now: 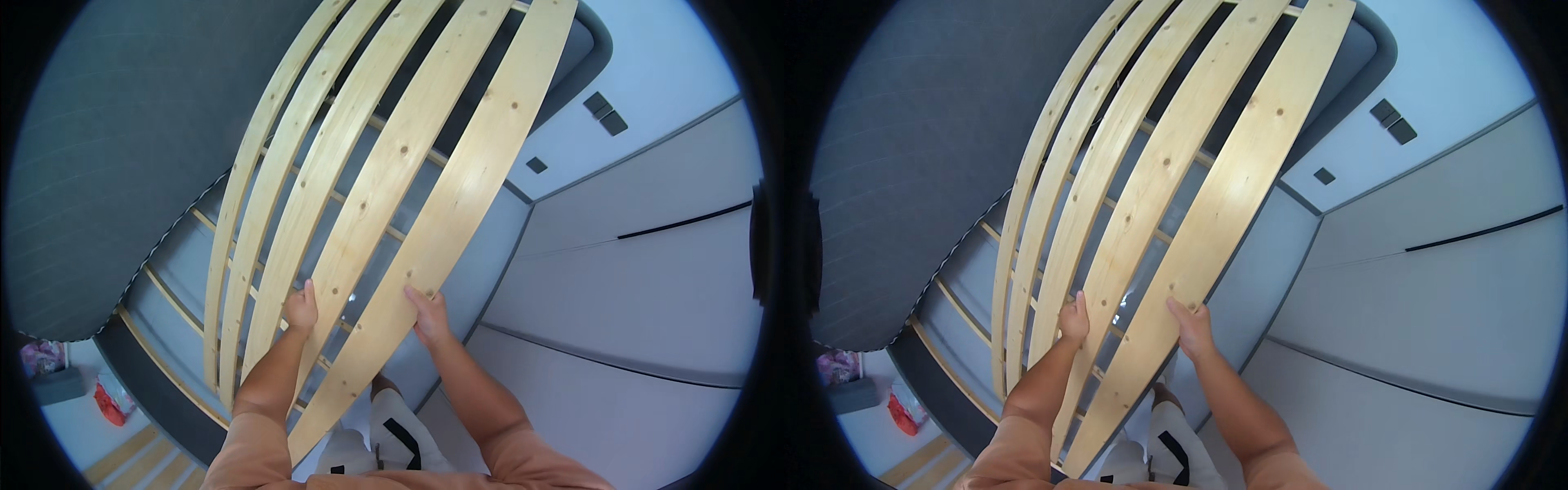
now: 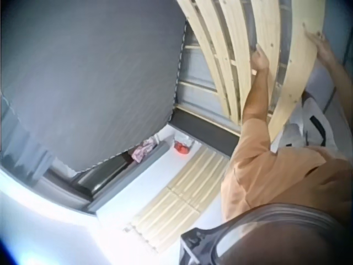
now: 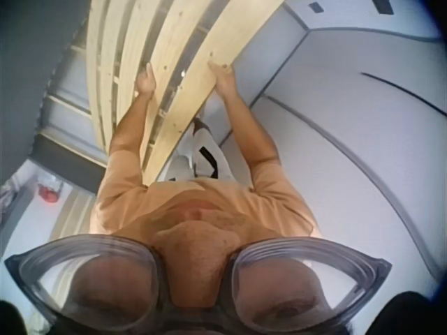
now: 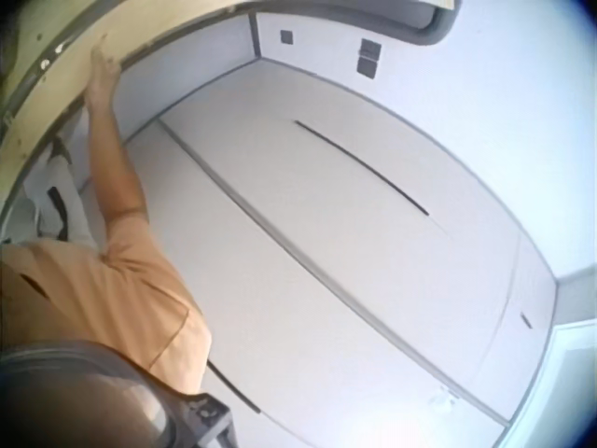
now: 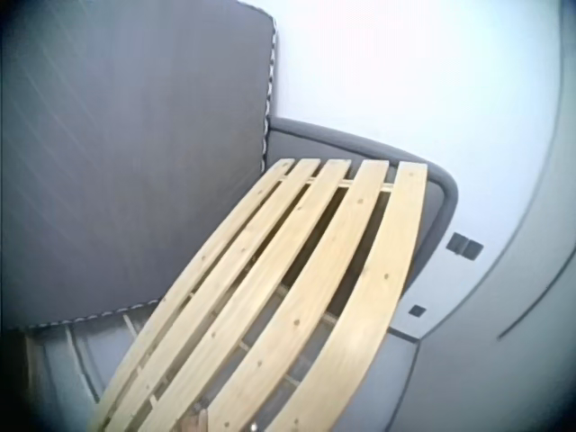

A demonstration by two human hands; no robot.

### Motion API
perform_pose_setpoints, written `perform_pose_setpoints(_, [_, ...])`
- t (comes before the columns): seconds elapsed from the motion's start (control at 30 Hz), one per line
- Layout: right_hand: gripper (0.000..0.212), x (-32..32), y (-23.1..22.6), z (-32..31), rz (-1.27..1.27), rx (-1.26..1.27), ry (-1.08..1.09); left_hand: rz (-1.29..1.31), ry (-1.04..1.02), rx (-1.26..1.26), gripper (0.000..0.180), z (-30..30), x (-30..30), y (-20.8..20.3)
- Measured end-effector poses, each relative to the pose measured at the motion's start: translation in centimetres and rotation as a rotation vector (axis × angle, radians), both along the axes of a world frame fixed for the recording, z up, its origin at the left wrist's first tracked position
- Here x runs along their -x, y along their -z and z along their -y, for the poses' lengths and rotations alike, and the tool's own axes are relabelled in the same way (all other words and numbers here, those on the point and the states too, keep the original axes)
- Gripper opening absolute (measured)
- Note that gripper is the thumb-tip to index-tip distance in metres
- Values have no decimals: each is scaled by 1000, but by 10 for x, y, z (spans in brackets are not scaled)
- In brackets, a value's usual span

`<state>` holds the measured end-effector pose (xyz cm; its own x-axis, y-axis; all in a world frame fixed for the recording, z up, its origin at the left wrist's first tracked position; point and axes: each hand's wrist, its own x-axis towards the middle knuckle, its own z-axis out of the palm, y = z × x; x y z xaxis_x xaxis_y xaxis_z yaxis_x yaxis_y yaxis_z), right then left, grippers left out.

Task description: The person positions and secures wooden bed slats onto a bed frame and places a mattress on top.

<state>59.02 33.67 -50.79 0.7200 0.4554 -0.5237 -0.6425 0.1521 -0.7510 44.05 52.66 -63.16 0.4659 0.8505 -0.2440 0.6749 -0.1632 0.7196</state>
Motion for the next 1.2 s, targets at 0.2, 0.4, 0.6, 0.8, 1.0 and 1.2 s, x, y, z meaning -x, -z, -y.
perform_pose_setpoints(0.2, [24,17,-59,-6,72,50,55,-8,-18,146,64,-1,4,-56])
perform_pose_setpoints(0.4, [26,14,-91,-5,120,28,76,-33,16,173,66,7,2,-81])
perform_pose_setpoints(0.6, [27,30,-127,-14,98,7,79,-20,-13,187,68,4,17,-107])
perform_pose_setpoints(0.8, [27,43,-159,-16,237,30,58,46,-4,202,69,3,14,-132])
perform_pose_setpoints(1.0, [27,56,-204,-16,396,38,43,38,58,263,73,9,23,-170])
perform_pose_setpoints(1.2, [28,88,-255,6,473,-9,114,58,96,236,76,29,38,-219])
